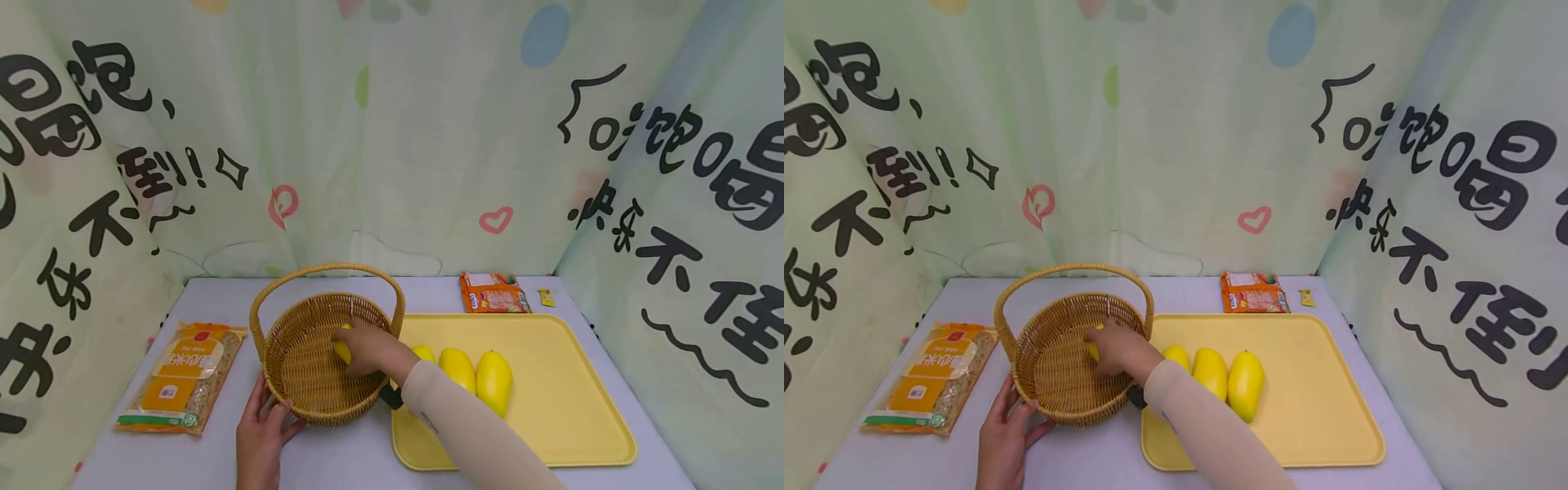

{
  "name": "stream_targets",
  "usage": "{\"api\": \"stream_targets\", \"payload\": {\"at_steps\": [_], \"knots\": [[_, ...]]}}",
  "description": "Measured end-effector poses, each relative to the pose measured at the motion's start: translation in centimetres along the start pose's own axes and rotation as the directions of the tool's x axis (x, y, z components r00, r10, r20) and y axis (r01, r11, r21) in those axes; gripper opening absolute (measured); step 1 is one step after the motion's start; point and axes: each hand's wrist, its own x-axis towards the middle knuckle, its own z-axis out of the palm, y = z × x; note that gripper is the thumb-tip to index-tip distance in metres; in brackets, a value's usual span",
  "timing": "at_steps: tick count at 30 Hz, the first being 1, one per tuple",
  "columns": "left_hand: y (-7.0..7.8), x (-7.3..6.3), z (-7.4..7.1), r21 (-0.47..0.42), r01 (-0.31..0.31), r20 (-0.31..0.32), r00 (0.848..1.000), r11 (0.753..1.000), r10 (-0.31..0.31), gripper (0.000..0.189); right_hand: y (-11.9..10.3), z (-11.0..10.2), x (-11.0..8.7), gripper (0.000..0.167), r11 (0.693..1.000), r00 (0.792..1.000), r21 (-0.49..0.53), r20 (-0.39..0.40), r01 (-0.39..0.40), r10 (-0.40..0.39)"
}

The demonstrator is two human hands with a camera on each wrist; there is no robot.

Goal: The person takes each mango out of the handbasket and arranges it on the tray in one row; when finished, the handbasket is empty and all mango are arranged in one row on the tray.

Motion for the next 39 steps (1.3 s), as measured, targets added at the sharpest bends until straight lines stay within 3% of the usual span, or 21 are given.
{"api": "stream_targets", "payload": {"at_steps": [7, 17, 39], "knots": [[0.0, 0.1, 0.1, -0.004, 0.002, -0.002, 1.0, 1.0, -0.002, 0.081, 0.3, -0.5, -0.6, 0.071, 0.998, 0.997, 0.052, -0.072, 0.038, -0.034], [0.0, 0.1, 0.0, 0.004, 0.005, -0.005, 1.0, 1.0, -0.005, 0.081, 0.2, -0.8, -2.5, 0.07, 0.982, 0.976, 0.134, -0.192, 0.133, -0.106], [0.0, 0.1, 0.3, 0.014, 0.004, -0.029, 1.0, 1.0, -0.003, 0.082, 1.5, -0.3, -7.3, 0.071, 0.917, 0.947, 0.325, -0.294, 0.23, -0.133]]}}
